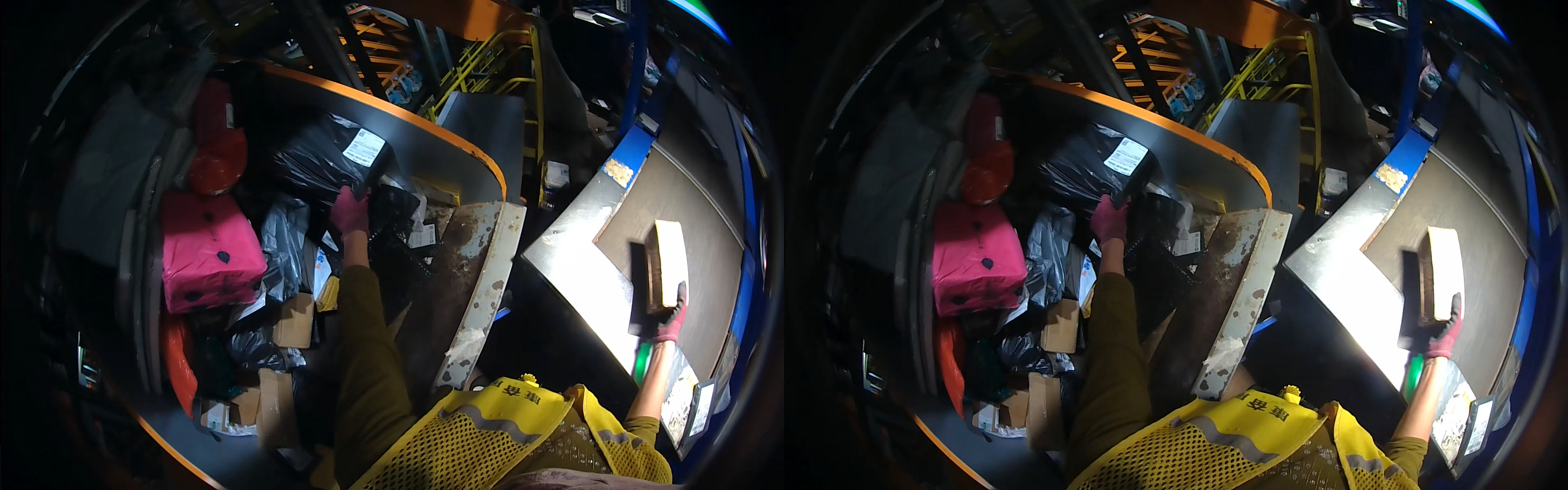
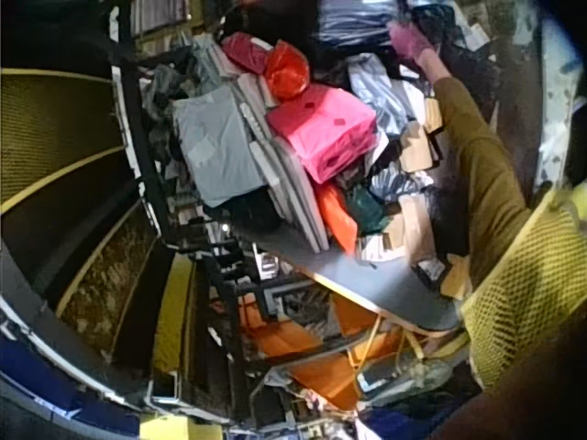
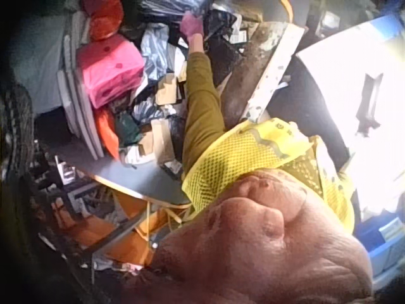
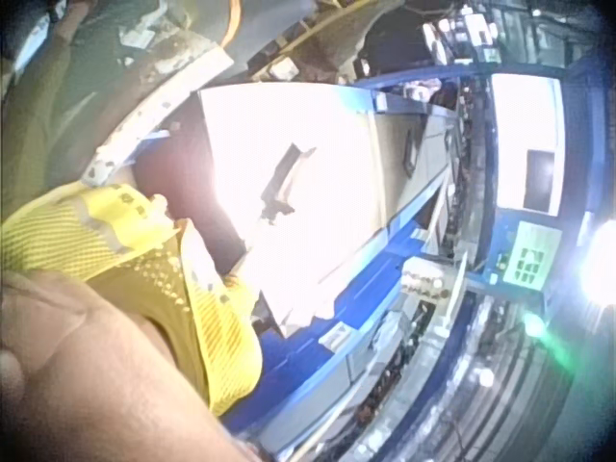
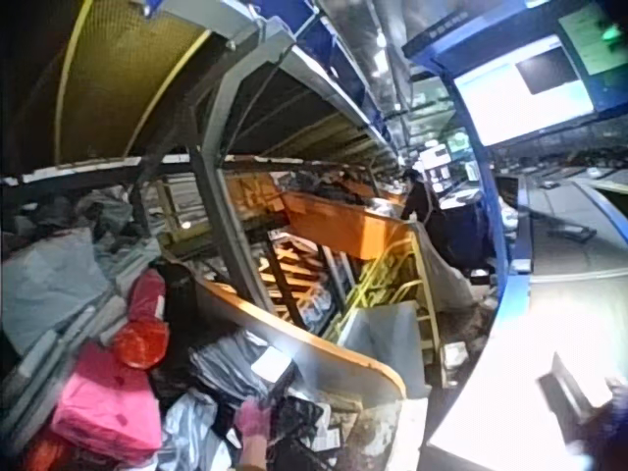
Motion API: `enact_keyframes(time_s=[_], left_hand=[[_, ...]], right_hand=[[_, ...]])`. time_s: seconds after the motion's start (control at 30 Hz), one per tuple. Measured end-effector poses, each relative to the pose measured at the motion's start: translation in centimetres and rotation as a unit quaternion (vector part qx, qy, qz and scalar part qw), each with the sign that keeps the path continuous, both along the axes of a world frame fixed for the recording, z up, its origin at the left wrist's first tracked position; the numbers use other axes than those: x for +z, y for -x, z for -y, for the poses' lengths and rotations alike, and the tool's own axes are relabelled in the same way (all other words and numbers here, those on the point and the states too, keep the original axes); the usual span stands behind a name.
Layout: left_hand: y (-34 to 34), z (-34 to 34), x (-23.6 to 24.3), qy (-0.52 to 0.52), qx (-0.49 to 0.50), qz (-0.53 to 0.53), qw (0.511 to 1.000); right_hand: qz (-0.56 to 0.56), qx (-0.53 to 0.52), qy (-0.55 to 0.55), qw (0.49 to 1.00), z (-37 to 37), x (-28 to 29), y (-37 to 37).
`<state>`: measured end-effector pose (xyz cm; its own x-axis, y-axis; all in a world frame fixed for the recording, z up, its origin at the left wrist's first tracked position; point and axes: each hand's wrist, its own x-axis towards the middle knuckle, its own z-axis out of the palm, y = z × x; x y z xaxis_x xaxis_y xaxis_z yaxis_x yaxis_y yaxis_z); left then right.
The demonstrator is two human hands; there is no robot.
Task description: The person repeatedly picks packages from a rotating carousel and places them onto a conveyor belt. They handle various package types including cardboard boxes, plastic mailers, and padded envelopes, moving them one at a time from the carousel to the belt.
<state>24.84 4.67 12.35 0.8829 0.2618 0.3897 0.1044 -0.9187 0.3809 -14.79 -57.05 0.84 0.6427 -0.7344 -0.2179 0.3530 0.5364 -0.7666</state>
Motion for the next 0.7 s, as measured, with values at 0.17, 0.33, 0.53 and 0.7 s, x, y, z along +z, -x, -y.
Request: enact_keyframes(time_s=[0.17,0.33,0.53,0.7], left_hand=[[3.2,2.0,-0.1,-0.062,-0.114,0.085,0.988],[16.2,9.9,-3.3,0.163,-0.200,0.204,0.944],[33.9,18.7,-7.6,0.287,-0.444,0.057,0.847],[35.5,15.1,-4.6,0.301,-0.503,-0.116,0.802]], right_hand=[[-0.220,-0.222,0.216,0.925,9.3,-2.0,3.4],[-0.267,-0.275,0.627,0.678,3.5,0.5,-2.7],[0.039,0.205,0.639,0.741,-19.0,0.7,-10.1],[-0.001,0.287,0.133,0.949,-26.8,4.3,-9.1]])
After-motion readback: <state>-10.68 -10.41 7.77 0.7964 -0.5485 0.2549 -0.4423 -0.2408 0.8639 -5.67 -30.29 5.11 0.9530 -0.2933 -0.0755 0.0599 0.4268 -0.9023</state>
